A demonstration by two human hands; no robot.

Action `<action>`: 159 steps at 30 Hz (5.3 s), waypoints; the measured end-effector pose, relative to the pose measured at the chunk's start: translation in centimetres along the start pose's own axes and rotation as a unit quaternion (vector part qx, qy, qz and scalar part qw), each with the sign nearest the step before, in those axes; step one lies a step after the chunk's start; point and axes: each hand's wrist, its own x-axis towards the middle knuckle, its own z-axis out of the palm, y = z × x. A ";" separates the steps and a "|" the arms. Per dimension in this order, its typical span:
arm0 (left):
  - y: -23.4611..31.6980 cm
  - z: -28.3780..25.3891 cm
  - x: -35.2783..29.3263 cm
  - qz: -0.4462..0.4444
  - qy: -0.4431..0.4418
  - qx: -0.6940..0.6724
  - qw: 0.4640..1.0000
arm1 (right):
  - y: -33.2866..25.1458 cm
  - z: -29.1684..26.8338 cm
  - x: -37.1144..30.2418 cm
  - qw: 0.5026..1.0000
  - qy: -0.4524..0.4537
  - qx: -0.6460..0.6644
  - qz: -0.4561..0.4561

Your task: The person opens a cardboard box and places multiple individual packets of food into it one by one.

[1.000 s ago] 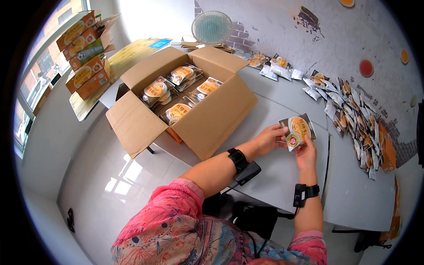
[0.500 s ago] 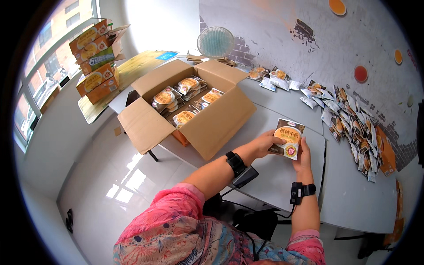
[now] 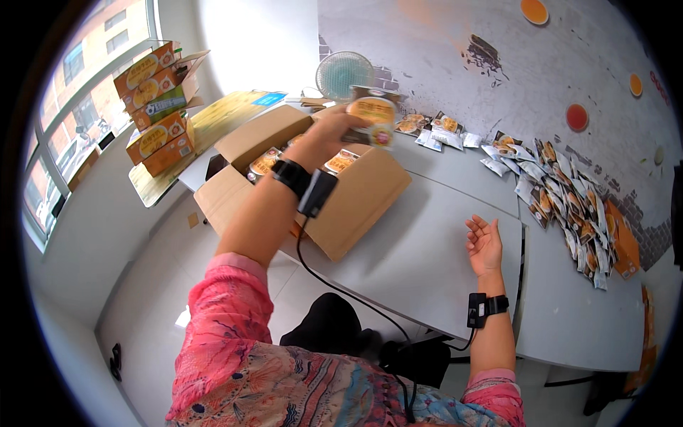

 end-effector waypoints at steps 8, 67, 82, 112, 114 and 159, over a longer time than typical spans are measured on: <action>-0.3 -14.1 3.0 -0.090 0.137 0.236 0.958 | 0.6 1.0 0.4 0.999 -0.008 0.044 -0.002; -5.3 -13.4 3.5 -0.008 0.168 0.422 0.891 | 2.1 -0.6 1.7 0.998 -0.011 0.058 0.012; -14.4 11.0 -2.5 -0.016 -0.113 0.051 0.992 | 0.1 -1.0 0.3 0.998 0.028 0.052 -0.002; -24.2 11.9 -2.9 -0.011 -0.170 0.183 0.968 | -6.7 -6.8 7.7 0.957 0.224 -0.158 -0.100; -24.0 11.5 -3.0 -0.006 -0.166 0.207 0.964 | -8.7 -10.1 9.2 0.934 0.267 -0.203 -0.123; -23.6 12.4 -2.7 -0.024 -0.164 0.225 0.960 | -20.6 -10.8 11.0 0.843 0.289 -0.445 -0.088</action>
